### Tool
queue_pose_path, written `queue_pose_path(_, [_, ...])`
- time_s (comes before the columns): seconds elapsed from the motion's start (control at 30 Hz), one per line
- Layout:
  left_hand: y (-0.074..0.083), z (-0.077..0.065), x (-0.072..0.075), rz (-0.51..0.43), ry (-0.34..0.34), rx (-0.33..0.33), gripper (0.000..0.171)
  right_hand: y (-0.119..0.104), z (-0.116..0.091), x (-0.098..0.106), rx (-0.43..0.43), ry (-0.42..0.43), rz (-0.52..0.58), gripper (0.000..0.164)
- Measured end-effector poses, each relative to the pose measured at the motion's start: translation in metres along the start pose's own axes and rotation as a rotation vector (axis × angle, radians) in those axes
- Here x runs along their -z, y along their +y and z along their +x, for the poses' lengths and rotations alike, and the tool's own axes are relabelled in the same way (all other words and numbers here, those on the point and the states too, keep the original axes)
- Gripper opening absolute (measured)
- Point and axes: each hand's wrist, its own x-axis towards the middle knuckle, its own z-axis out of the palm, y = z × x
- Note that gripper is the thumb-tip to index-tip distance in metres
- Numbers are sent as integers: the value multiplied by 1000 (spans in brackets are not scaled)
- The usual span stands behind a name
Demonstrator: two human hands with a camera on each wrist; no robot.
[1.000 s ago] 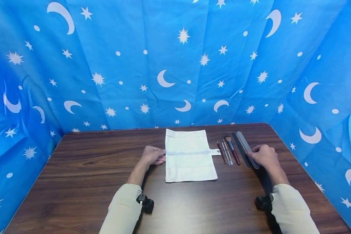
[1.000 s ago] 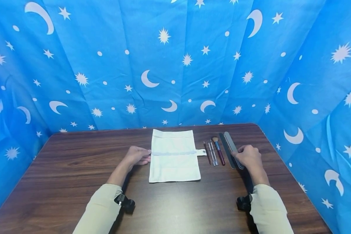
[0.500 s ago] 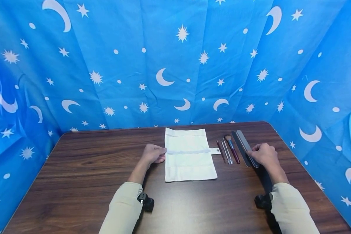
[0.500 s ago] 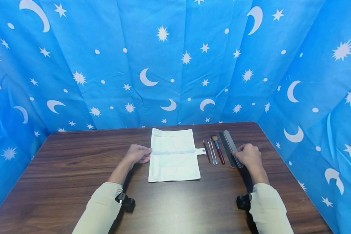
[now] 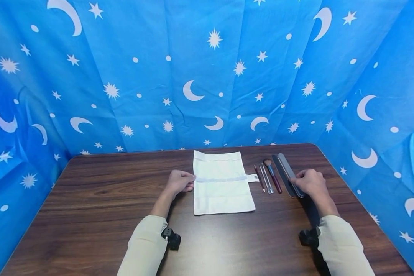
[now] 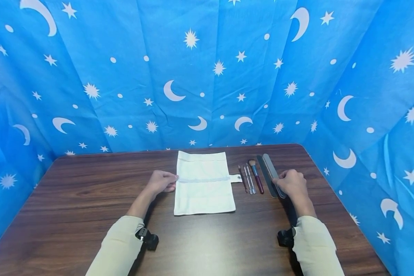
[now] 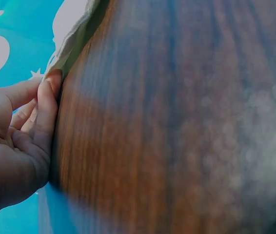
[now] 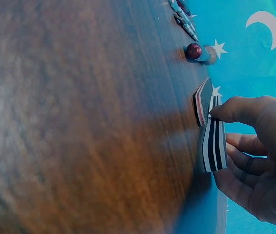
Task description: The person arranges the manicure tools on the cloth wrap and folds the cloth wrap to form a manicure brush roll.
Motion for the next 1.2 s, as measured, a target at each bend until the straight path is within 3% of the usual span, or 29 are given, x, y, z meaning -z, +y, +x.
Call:
queue_pose_path(0.23, [0, -2, 3, 11, -22, -4, 22, -1, -2, 0, -10, -5, 2, 38])
queue_pose_path(0.63, [0, -4, 0, 23, -1, -46, 22, -2, -3, 0, 1, 21, 0, 37])
queue_pose_path(1.2, [0, -5, -1, 48, 12, -46, 21, -22, -7, 8, 97, 132, 47, 41])
